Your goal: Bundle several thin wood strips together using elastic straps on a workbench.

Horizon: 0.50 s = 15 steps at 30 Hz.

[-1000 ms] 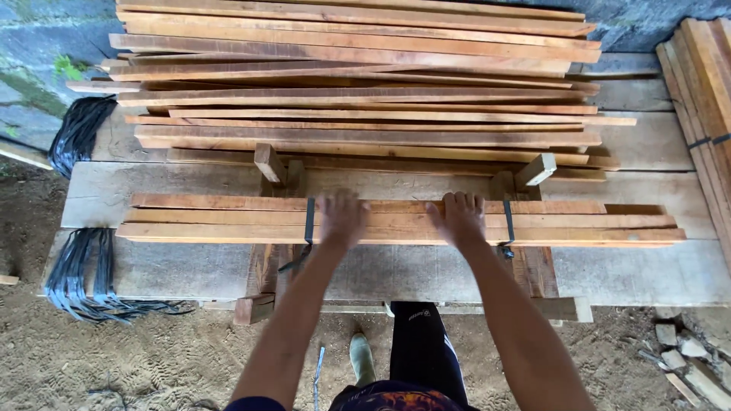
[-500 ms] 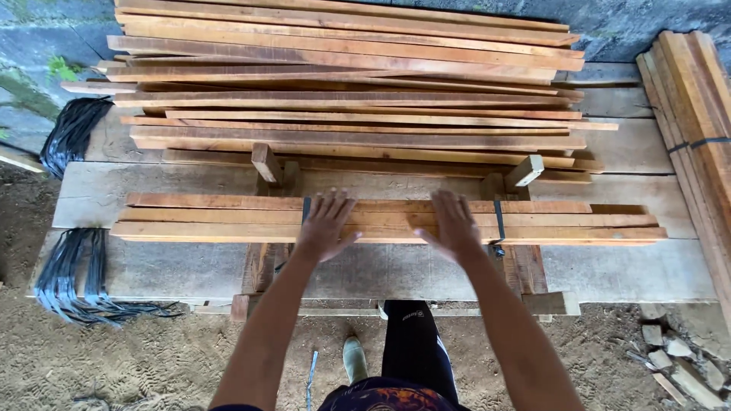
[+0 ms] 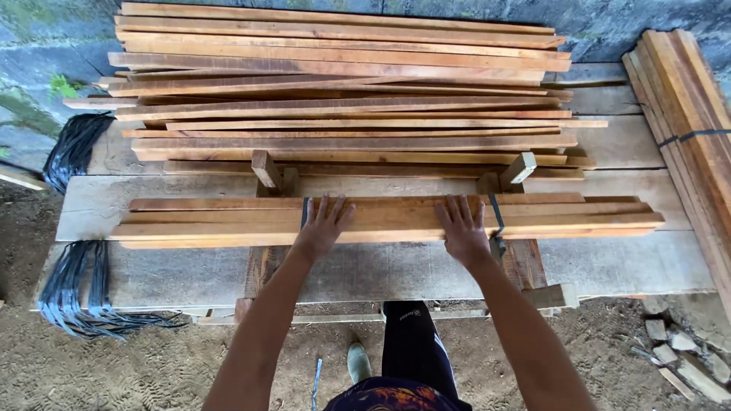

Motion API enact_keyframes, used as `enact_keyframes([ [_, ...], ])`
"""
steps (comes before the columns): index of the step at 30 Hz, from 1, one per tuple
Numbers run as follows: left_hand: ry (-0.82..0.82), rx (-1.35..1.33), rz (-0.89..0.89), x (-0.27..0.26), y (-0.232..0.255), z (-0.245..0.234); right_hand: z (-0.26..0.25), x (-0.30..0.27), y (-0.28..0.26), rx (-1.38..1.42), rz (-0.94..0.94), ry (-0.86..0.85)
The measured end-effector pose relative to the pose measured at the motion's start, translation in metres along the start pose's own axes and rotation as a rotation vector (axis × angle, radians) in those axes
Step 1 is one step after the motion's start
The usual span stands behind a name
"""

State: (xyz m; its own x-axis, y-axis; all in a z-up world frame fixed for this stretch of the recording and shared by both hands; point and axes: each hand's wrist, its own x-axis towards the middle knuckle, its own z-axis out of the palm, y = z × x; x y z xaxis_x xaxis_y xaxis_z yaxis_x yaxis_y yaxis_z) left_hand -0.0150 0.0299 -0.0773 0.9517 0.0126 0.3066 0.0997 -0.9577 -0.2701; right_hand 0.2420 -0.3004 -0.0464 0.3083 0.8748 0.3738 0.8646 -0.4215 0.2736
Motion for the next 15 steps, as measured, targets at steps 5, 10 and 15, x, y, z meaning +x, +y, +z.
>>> enact_keyframes([
  [5, -0.567, -0.256, -0.068, 0.041, -0.020, -0.085, -0.025, 0.038, 0.018, 0.082, 0.025, -0.326],
  [10, -0.715, -0.412, -0.082, 0.072, -0.044, -0.097, -0.040, 0.076, 0.034, 0.228, 0.084, -0.666],
  [15, -0.852, -0.493, -0.060, 0.085, -0.065, -0.071, -0.059, 0.099, 0.044, 0.321, 0.050, -0.789],
])
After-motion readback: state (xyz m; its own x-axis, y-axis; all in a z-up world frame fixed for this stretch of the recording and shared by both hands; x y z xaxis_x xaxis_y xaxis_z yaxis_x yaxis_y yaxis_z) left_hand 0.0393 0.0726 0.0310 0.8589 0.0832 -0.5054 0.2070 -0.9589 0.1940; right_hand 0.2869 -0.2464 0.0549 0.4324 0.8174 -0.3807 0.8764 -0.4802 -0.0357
